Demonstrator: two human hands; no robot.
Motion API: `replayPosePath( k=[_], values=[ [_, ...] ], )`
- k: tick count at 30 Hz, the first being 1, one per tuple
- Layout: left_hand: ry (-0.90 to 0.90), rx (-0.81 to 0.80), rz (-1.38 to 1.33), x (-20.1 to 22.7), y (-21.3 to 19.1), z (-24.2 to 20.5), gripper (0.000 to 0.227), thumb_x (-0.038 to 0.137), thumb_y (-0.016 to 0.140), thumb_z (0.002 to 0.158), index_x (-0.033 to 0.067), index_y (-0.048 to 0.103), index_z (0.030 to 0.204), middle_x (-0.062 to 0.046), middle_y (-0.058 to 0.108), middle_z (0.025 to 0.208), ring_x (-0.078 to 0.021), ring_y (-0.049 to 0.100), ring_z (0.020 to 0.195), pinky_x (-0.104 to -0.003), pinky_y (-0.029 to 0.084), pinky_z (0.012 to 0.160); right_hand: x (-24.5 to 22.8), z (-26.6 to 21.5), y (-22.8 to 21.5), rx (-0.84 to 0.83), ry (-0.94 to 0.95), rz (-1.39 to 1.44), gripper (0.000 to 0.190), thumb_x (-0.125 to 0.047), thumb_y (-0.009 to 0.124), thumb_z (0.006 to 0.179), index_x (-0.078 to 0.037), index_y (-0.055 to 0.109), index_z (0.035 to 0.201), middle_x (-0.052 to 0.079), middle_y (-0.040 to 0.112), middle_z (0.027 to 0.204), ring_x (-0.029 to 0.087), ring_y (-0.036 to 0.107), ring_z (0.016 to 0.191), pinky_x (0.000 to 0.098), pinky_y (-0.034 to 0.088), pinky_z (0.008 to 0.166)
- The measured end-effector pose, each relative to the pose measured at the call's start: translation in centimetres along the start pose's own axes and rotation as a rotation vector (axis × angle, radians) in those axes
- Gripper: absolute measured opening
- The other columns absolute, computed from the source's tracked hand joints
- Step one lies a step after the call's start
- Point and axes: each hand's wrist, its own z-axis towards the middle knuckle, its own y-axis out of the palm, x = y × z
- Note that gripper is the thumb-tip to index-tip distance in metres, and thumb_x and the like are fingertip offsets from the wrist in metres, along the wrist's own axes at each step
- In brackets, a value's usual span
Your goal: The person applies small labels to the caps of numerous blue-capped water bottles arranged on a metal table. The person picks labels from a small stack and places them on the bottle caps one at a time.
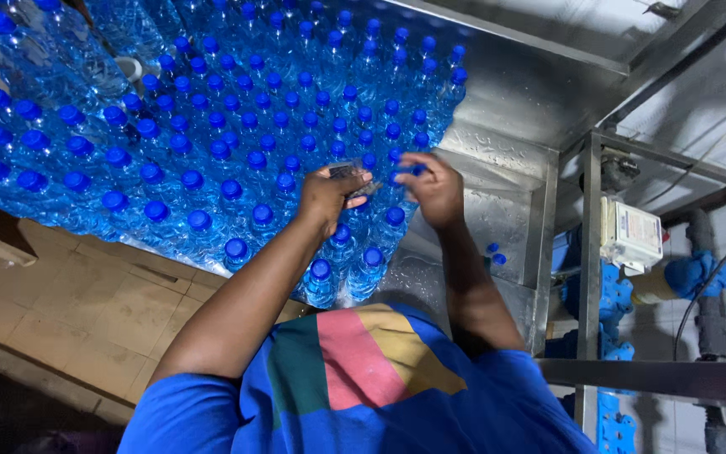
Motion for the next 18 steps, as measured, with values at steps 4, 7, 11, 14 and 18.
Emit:
replayPosePath(
  k=[4,7,11,14,18],
  values=[
    [-0.035,-0.081,0.017,-0.7,1.1,-0.8,0.025,0.001,0.093,0.083,-0.0003,0.080,0.105,-0.010,0.084,0.093,-0.0258,0.085,0.080,-0.044,0.073,0.077,-1.5,0.1,0.2,-0.339,0.286,0.387,0.038,-0.010,0.096,0.085,-0.009,0.082,0.120,0.009,0.082,0.103,0.012,0.078,0.083,0.0233,0.060,0.073],
    [-0.027,-0.124,0.058,-0.4,1.7,-0.4,0.024,0.001,0.094,0.082,0.0009,0.081,0.103,-0.010,0.084,0.092,-0.0246,0.085,0.079,-0.041,0.073,0.077,-1.5,0.5,0.0,-0.343,0.336,0.505,0.020,0.000,0.086,0.094,-0.001,0.080,0.113,0.010,0.081,0.094,0.013,0.077,0.079,0.0225,0.062,0.067],
    [0.007,-0.160,0.072,-0.5,1.9,-0.7,0.025,0.000,0.097,0.079,0.0019,0.082,0.099,-0.011,0.085,0.092,-0.0260,0.086,0.081,-0.040,0.073,0.079,-1.7,-0.2,0.0,-0.292,0.354,0.615,0.037,-0.004,0.087,0.097,-0.002,0.073,0.131,0.016,0.081,0.090,0.020,0.082,0.077,0.0255,0.065,0.058],
    [0.026,-0.137,0.099,-0.9,2.0,-0.5,0.025,0.000,0.098,0.079,0.0017,0.082,0.098,-0.011,0.085,0.090,-0.0252,0.085,0.078,-0.038,0.073,0.076,-1.9,-0.5,-0.6,-0.208,0.325,0.466,0.016,-0.003,0.088,0.097,-0.002,0.081,0.110,0.013,0.080,0.090,0.016,0.078,0.084,0.0249,0.065,0.061],
    [0.037,-0.054,0.246,-0.5,1.9,-0.6,0.014,-0.005,0.088,0.083,0.0010,0.084,0.094,-0.011,0.081,0.081,-0.0243,0.083,0.070,-0.036,0.073,0.070,-2.4,0.5,-1.7,-0.282,0.082,0.440,0.016,0.003,0.092,0.091,-0.001,0.085,0.104,0.017,0.082,0.103,0.013,0.070,0.082,0.0202,0.057,0.065]
  ],
)
